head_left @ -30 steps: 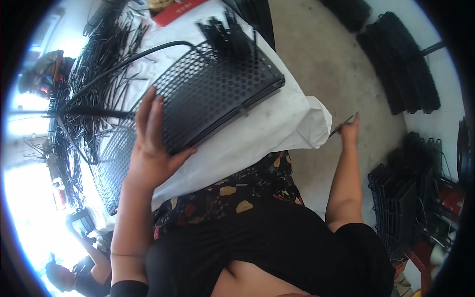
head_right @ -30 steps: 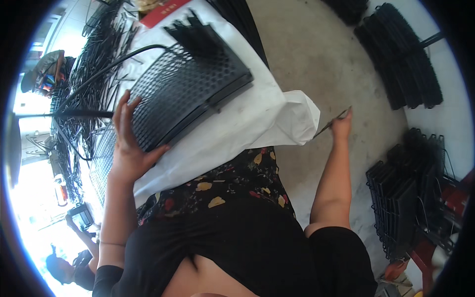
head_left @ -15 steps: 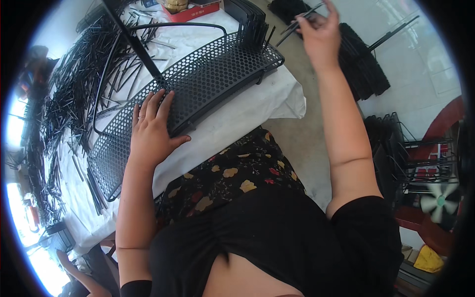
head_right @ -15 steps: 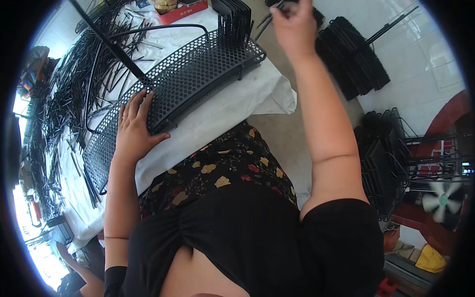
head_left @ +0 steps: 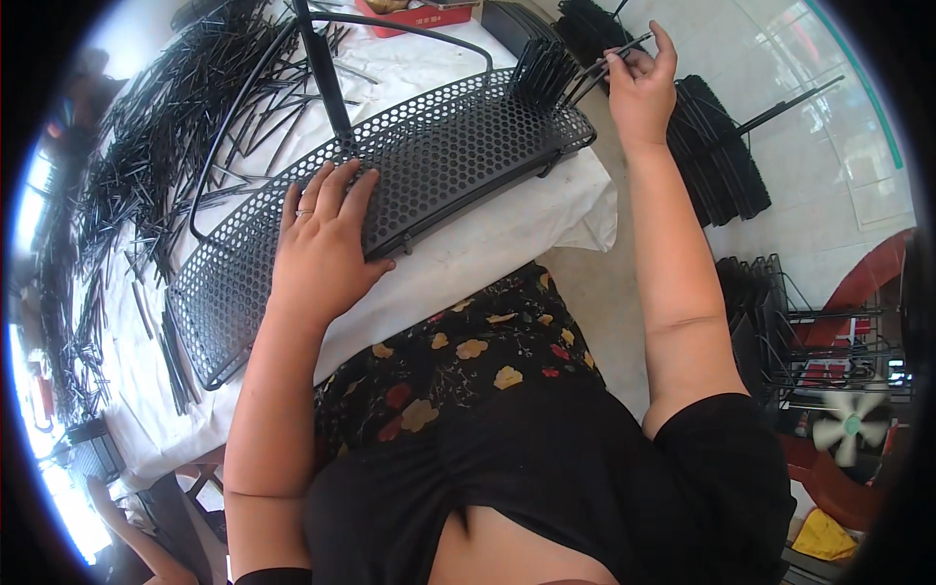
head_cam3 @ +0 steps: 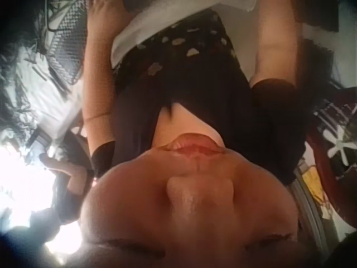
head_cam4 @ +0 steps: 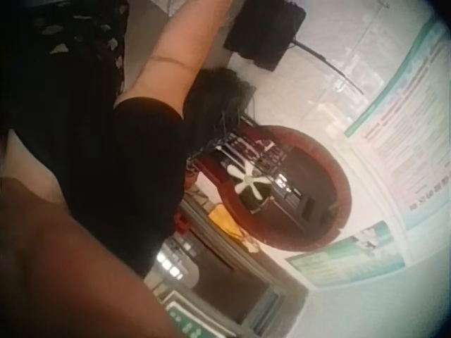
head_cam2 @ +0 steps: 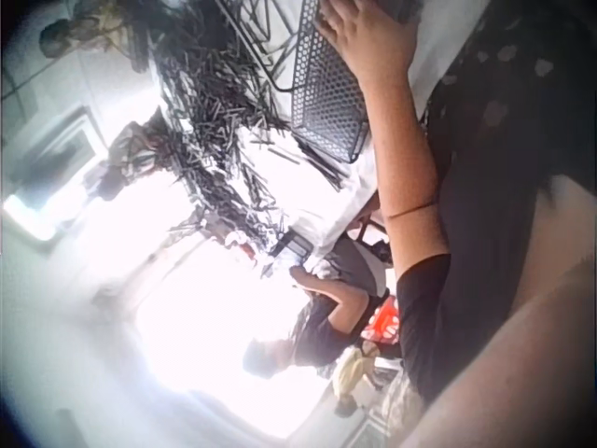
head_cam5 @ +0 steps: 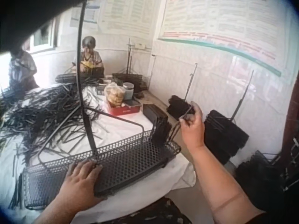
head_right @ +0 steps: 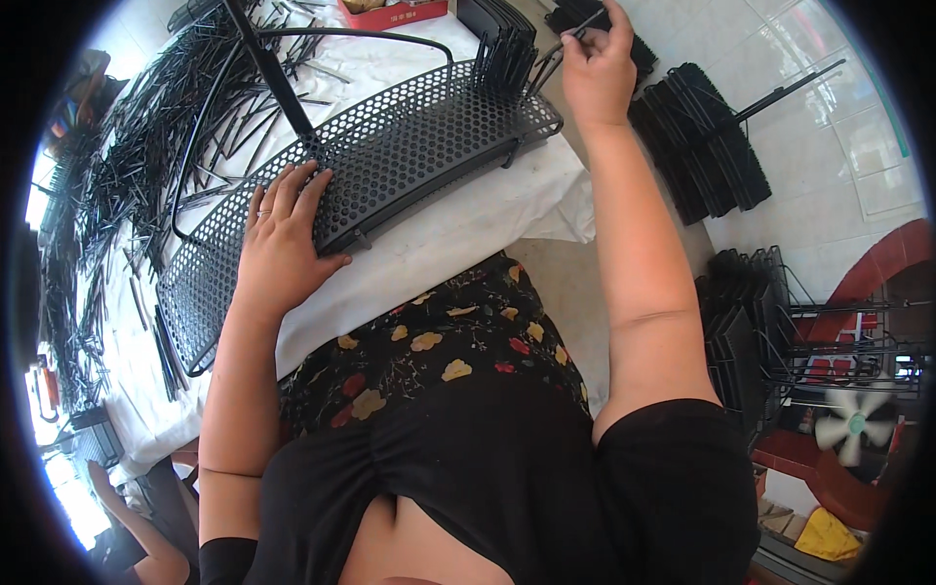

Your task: Inserting small black rods into a metal mesh tray for assembly.

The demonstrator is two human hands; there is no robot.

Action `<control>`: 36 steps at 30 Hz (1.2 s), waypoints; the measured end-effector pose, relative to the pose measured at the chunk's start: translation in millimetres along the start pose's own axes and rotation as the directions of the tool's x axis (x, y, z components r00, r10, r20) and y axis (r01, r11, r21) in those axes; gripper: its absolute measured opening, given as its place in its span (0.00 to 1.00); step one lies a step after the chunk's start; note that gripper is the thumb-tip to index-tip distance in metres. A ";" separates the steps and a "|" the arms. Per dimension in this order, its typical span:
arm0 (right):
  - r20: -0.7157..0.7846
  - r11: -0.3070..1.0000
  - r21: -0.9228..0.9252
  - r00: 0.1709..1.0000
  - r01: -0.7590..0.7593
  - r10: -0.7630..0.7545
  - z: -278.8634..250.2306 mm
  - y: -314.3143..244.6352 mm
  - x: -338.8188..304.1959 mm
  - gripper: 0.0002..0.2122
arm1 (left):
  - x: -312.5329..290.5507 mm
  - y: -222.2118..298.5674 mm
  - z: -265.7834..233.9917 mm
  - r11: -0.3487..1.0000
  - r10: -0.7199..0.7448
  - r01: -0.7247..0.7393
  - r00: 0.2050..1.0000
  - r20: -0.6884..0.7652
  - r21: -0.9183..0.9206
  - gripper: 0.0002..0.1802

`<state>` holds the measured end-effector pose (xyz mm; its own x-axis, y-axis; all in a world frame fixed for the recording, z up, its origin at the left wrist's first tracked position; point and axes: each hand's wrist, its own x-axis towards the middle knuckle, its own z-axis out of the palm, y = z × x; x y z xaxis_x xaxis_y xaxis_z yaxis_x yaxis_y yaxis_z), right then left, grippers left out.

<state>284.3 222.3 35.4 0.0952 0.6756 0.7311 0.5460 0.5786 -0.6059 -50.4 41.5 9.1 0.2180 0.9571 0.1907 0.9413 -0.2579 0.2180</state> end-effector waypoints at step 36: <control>0.077 0.873 -0.436 0.975 0.220 -0.208 4.6 21.5 -7.7 0.24 | -0.6 2.7 1.2 0.999 -0.016 0.015 1.000 0.014 0.032 0.48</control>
<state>291.5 231.6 15.3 -0.0848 0.5741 0.8144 0.8603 0.4546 -0.2308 -47.7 40.4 8.4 0.2069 0.9629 0.1734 0.9522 -0.2389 0.1906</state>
